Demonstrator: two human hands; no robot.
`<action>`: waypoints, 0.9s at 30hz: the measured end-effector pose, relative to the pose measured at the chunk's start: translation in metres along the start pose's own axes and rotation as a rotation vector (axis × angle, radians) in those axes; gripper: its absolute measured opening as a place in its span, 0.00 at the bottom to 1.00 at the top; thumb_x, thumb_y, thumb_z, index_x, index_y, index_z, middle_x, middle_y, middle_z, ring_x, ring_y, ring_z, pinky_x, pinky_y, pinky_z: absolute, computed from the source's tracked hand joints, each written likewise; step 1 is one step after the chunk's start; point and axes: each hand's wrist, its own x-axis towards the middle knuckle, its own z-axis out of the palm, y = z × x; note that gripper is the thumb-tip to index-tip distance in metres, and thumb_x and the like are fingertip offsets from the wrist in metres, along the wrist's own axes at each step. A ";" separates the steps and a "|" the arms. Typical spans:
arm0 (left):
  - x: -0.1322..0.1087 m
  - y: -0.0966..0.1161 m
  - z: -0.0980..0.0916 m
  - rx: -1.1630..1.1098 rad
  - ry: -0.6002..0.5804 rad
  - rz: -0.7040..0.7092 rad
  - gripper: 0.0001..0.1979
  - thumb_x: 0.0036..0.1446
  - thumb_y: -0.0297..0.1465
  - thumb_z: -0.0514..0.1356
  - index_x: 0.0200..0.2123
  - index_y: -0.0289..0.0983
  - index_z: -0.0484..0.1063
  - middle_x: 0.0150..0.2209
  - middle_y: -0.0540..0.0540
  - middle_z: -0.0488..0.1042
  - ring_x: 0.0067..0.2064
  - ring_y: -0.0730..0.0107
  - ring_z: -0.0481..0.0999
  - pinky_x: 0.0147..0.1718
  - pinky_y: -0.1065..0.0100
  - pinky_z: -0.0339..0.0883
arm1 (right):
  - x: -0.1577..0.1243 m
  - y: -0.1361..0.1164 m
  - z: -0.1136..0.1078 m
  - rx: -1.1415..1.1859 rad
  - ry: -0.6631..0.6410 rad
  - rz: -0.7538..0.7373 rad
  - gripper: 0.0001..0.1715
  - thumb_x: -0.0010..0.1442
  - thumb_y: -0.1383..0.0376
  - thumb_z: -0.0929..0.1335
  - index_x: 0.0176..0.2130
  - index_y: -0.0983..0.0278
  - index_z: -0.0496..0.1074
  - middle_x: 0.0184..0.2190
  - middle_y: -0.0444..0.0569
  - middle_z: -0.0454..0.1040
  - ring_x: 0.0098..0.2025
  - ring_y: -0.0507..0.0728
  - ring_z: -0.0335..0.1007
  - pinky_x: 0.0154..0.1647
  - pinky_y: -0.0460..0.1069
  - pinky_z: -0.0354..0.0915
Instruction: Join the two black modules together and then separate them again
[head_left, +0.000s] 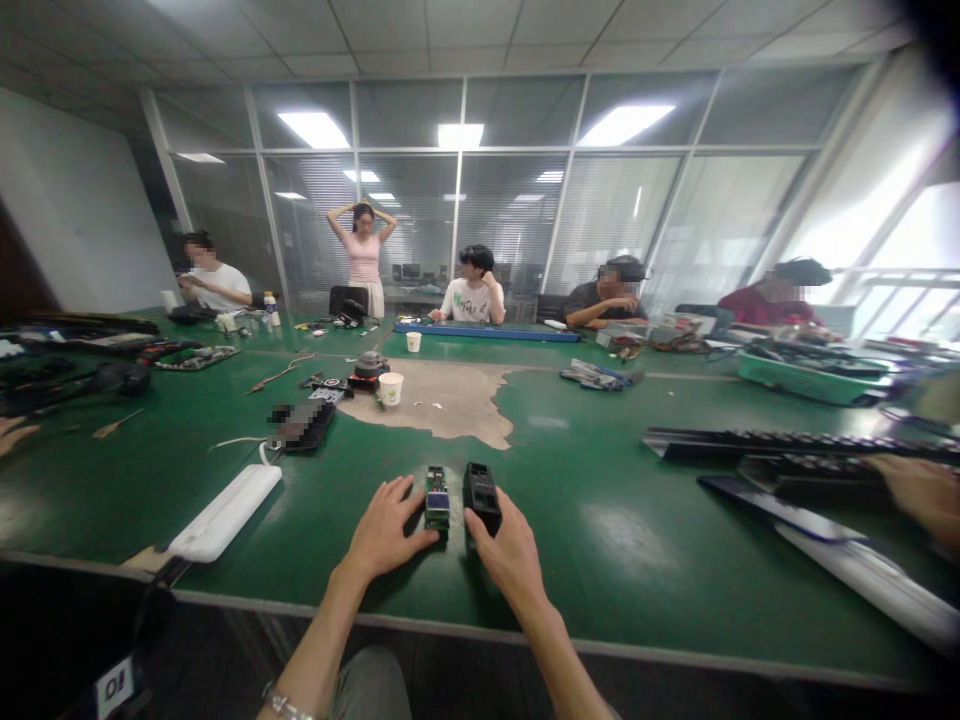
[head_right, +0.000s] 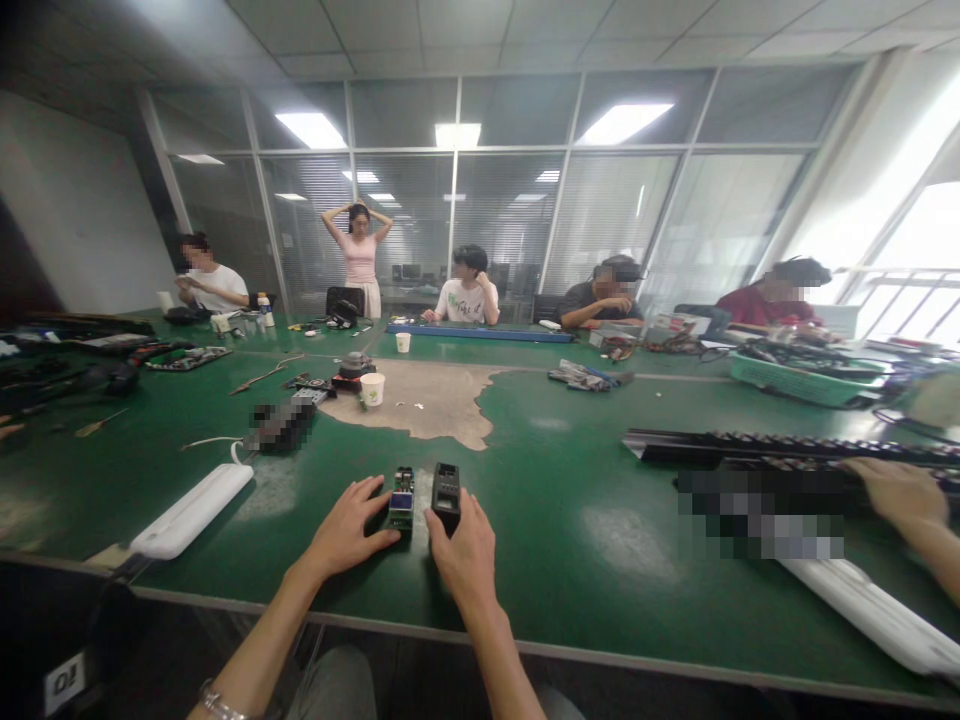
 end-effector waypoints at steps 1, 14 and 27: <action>0.000 0.000 0.000 -0.002 0.000 0.000 0.33 0.56 0.53 0.59 0.62 0.48 0.61 0.65 0.41 0.57 0.66 0.48 0.55 0.63 0.45 0.46 | 0.003 -0.009 -0.002 0.040 -0.041 0.008 0.28 0.59 0.53 0.64 0.55 0.65 0.67 0.51 0.55 0.73 0.54 0.62 0.69 0.55 0.56 0.62; -0.001 -0.006 0.009 -0.035 0.050 -0.004 0.31 0.55 0.47 0.62 0.59 0.42 0.65 0.64 0.40 0.59 0.66 0.50 0.56 0.64 0.47 0.47 | 0.012 -0.062 0.029 0.013 -0.097 -0.023 0.24 0.55 0.56 0.68 0.49 0.64 0.71 0.39 0.54 0.77 0.43 0.63 0.74 0.42 0.52 0.66; 0.002 -0.009 0.011 -0.016 0.011 -0.021 0.42 0.48 0.37 0.62 0.65 0.37 0.53 0.66 0.38 0.55 0.67 0.51 0.53 0.65 0.48 0.44 | -0.010 -0.040 0.045 -0.070 -0.130 -0.065 0.38 0.55 0.56 0.67 0.60 0.70 0.61 0.53 0.61 0.71 0.56 0.66 0.67 0.56 0.58 0.62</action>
